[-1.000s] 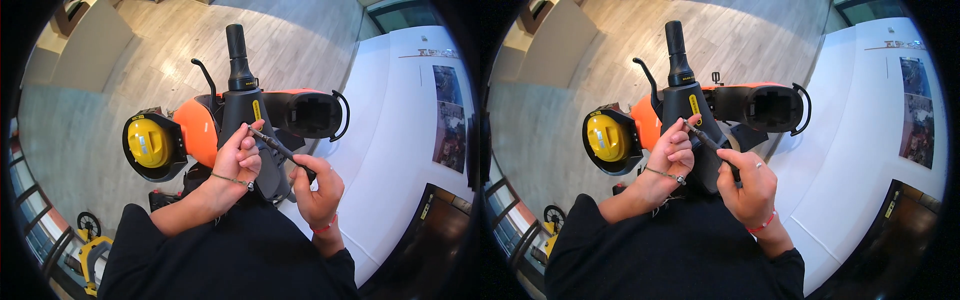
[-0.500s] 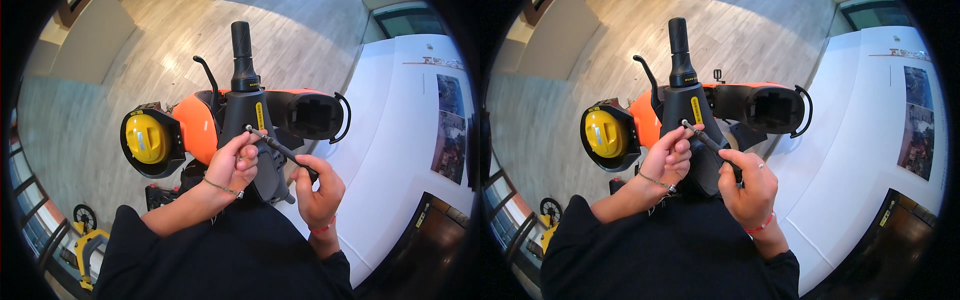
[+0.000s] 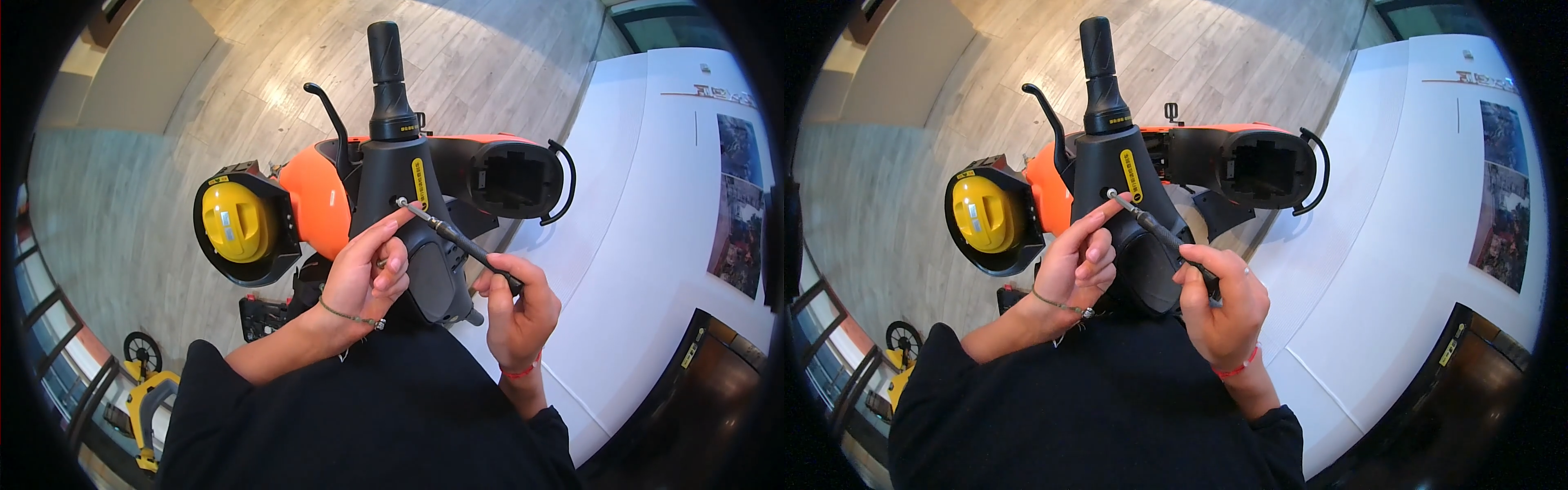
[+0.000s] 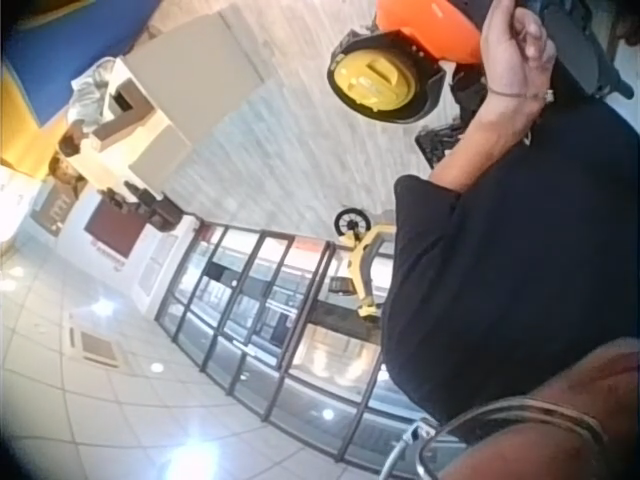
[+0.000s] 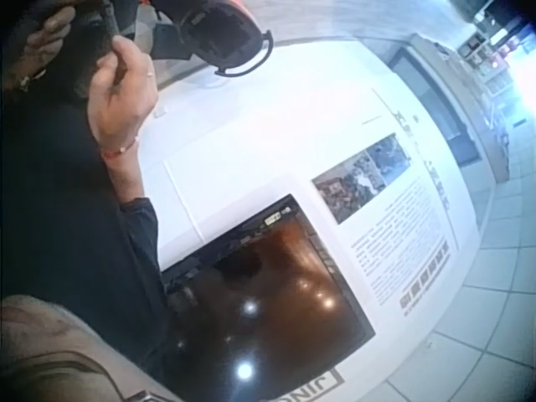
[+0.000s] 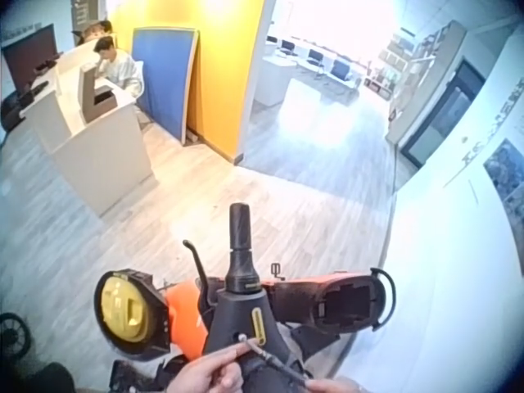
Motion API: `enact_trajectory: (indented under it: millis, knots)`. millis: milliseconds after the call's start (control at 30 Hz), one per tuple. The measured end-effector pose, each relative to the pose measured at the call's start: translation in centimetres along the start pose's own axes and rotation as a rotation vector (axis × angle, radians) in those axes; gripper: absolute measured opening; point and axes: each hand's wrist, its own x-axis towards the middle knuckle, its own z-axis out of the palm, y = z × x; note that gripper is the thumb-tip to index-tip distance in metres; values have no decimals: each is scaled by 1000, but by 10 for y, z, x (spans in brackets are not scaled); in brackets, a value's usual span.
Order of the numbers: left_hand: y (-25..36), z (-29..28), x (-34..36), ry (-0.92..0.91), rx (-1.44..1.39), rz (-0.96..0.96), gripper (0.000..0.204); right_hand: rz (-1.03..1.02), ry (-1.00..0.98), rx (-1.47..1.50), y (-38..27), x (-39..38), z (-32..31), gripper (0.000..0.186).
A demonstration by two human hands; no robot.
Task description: Remove a screw from the handle section of a scooter and then dismantle the floor panel.
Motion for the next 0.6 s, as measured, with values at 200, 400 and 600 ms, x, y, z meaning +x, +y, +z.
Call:
enact_trajectory:
  millis: [200, 400, 600]
  knots:
    - [-1, 4, -2, 25, 8, 24, 43, 29, -8, 43, 4, -1, 0, 21]
    - [-4, -2, 1, 26, 2, 46, 43, 43, 6, 46, 4, -2, 1, 23]
    - [-2, -1, 1, 34, 49, 66, 42, -191, -58, -48, 5, -5, 4, 29]
